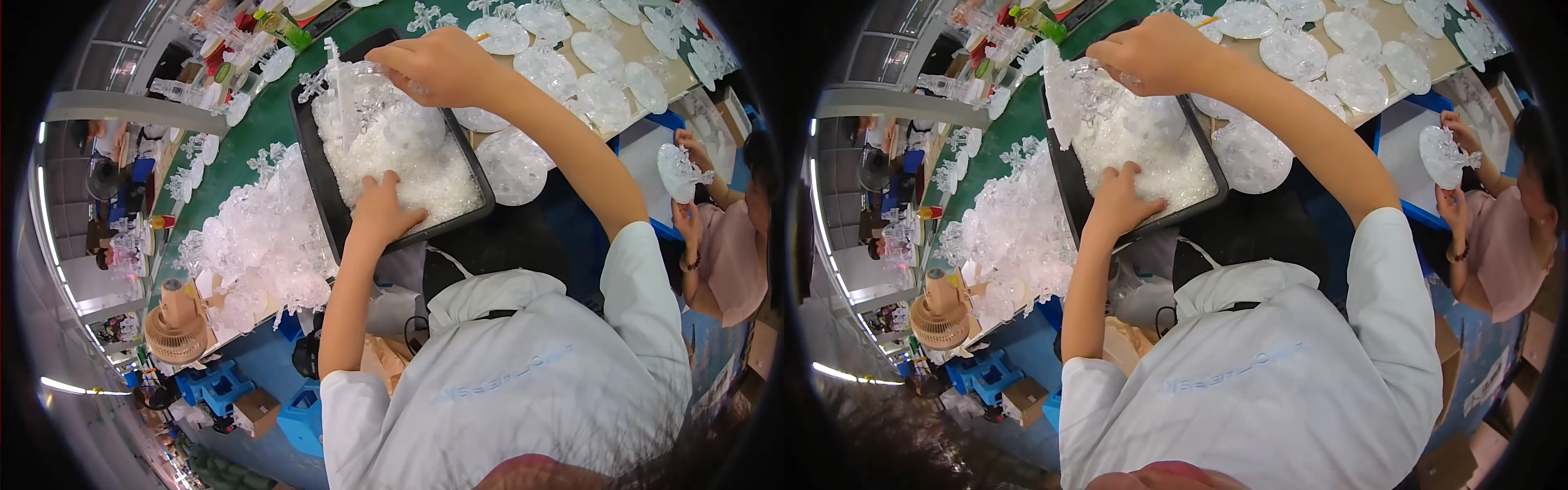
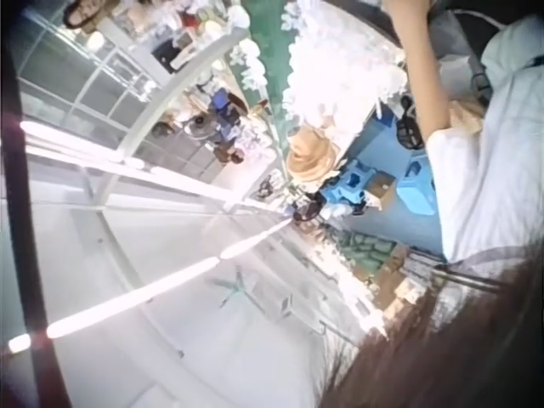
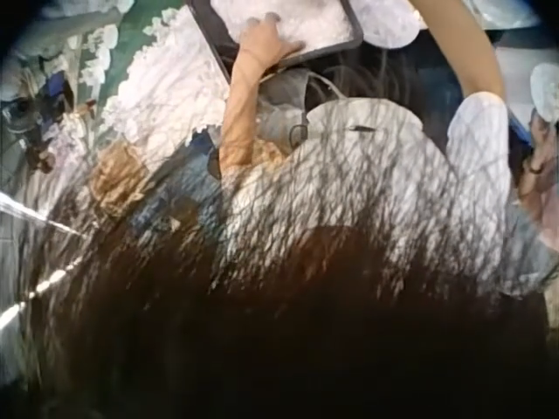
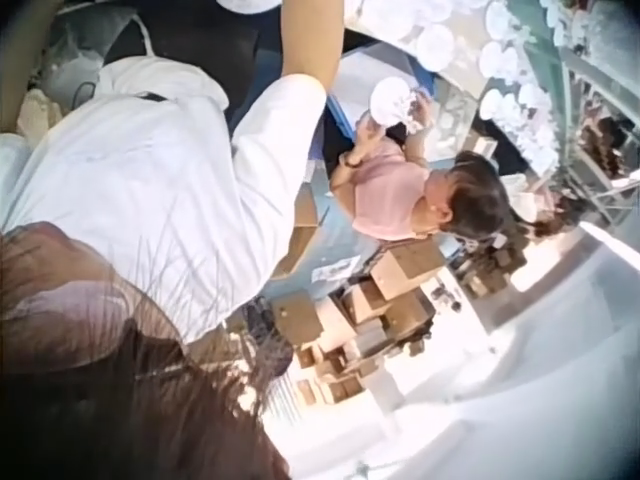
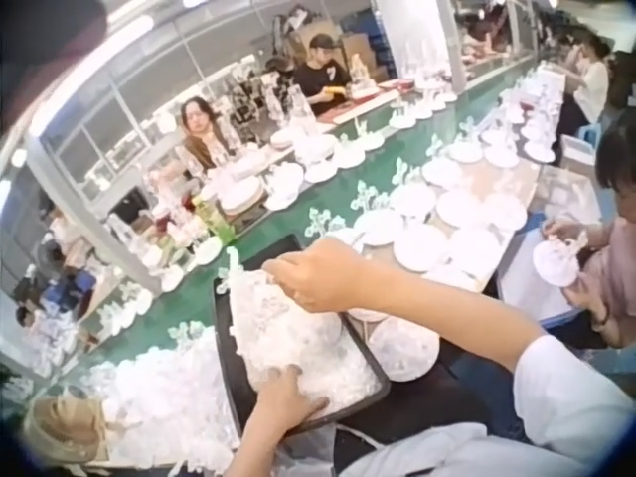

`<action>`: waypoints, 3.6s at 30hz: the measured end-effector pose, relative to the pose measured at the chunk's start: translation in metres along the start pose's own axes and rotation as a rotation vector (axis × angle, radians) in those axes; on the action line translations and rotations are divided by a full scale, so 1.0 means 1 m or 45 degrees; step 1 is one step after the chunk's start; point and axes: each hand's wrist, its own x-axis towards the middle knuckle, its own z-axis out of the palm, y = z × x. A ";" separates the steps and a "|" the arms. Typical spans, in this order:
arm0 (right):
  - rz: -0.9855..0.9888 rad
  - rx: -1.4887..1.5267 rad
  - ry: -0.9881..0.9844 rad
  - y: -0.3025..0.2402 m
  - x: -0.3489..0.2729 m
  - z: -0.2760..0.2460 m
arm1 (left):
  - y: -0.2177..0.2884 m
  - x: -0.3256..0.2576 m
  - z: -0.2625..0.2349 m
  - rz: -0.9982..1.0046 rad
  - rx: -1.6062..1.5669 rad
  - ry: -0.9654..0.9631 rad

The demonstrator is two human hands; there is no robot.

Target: Applying glue and small crystals to clear plastic ornaments using a brush and a dipping tray on a factory assembly line.

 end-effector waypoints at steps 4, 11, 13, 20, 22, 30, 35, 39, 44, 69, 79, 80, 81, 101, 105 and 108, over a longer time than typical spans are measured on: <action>0.073 -0.027 0.012 0.001 -0.006 -0.009 | -0.014 0.023 0.009 0.120 0.013 0.017; 0.191 0.041 0.023 0.000 -0.012 -0.028 | 0.046 0.024 -0.047 0.158 -0.194 0.591; 0.193 0.007 0.051 0.001 -0.016 -0.031 | 0.032 0.022 -0.030 0.207 -0.186 0.725; 0.212 -0.002 0.126 -0.003 -0.007 -0.018 | 0.013 0.074 -0.058 -0.174 -0.132 0.347; 0.218 -0.001 0.109 -0.008 -0.001 -0.017 | -0.010 0.101 -0.050 -0.082 0.048 0.476; 0.334 -0.051 0.073 -0.009 -0.012 -0.031 | -0.027 0.129 -0.057 0.380 -0.189 0.180; 0.308 0.044 0.098 -0.012 -0.008 -0.035 | -0.015 0.117 -0.056 0.880 -0.280 0.066; 0.316 0.032 0.138 -0.011 -0.008 -0.032 | -0.004 0.109 -0.064 0.830 -0.410 -0.202; 0.456 0.061 0.118 -0.017 -0.002 -0.027 | 0.001 0.104 -0.069 0.916 -0.225 -0.292; 0.225 0.111 -0.356 0.003 0.002 -0.005 | -0.035 0.046 -0.073 0.032 -0.387 0.532; 0.011 -0.070 -0.323 -0.010 0.004 0.014 | -0.029 0.072 -0.061 0.368 -1.813 0.651; -0.006 -0.109 -0.255 -0.006 0.007 0.011 | -0.024 0.068 -0.073 0.343 -1.648 0.758; -0.004 -0.120 -0.254 -0.004 0.011 0.014 | -0.018 0.059 -0.081 0.419 -1.962 0.839; -0.250 -0.124 -0.193 -0.006 0.043 0.041 | -0.024 0.056 -0.077 0.819 -1.624 0.686; -0.261 -0.078 -0.025 0.004 0.031 0.022 | -0.024 0.043 -0.083 0.329 -1.593 1.474; -0.322 -0.168 -0.059 0.017 0.038 0.010 | -0.020 0.038 -0.086 0.156 -1.502 1.335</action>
